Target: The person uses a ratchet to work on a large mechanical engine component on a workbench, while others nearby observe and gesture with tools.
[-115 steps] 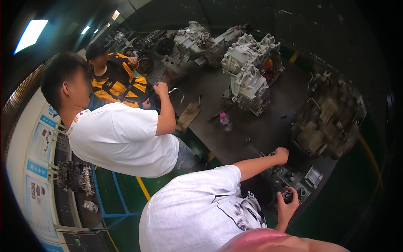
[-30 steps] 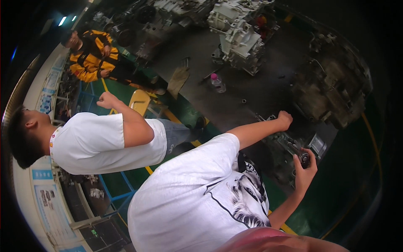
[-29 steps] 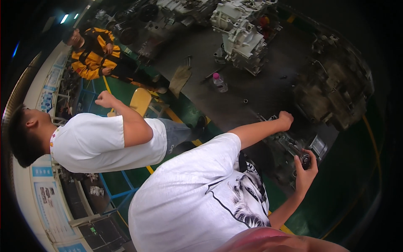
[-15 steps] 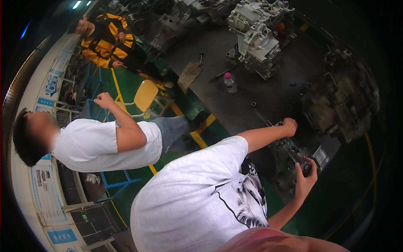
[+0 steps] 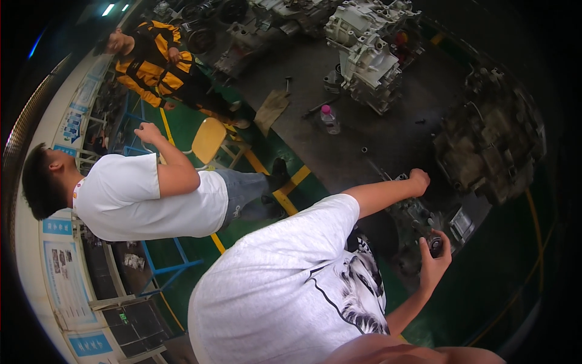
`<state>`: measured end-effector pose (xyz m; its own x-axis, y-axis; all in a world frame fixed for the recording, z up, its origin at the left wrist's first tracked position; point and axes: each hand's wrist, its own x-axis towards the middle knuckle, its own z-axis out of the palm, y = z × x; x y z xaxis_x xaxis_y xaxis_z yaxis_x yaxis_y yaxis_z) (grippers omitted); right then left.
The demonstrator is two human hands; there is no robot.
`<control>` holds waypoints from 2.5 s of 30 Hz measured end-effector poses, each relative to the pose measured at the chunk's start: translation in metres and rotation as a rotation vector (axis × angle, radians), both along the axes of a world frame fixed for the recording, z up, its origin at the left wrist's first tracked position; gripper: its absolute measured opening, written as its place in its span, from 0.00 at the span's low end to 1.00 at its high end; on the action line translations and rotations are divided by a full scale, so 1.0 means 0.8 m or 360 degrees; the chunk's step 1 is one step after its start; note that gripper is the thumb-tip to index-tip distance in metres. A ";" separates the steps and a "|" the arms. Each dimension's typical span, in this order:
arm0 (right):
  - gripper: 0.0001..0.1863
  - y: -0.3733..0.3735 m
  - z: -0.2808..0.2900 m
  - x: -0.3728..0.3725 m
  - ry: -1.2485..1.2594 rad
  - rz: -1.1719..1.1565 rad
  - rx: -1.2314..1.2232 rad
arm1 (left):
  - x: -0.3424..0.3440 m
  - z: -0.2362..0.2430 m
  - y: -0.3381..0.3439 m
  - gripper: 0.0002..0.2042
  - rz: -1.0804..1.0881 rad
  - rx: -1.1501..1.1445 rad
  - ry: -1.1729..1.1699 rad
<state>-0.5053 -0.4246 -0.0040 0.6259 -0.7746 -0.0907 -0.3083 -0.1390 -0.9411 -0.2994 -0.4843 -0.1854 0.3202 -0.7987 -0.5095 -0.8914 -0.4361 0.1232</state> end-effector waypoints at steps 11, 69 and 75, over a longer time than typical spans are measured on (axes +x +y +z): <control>0.16 0.014 0.002 -0.025 0.0055 -0.0116 0.0146 | 0.010 -0.001 0.007 0.10 0.0312 -0.0018 0.0045; 0.14 0.001 -0.111 -0.231 -0.2765 0.0080 0.1262 | 0.031 -0.016 -0.001 0.10 -0.0143 0.0124 -0.0071; 0.14 -0.004 -0.119 -0.229 -0.2733 0.0175 0.1293 | 0.033 -0.016 0.008 0.11 -0.0549 -0.0018 -0.0123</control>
<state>-0.6885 -0.4279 -0.0993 0.4598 -0.8265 0.3248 0.8766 0.4808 -0.0174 -0.2730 -0.4782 -0.1985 0.0679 -0.8720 -0.4848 -0.9929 -0.1065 0.0526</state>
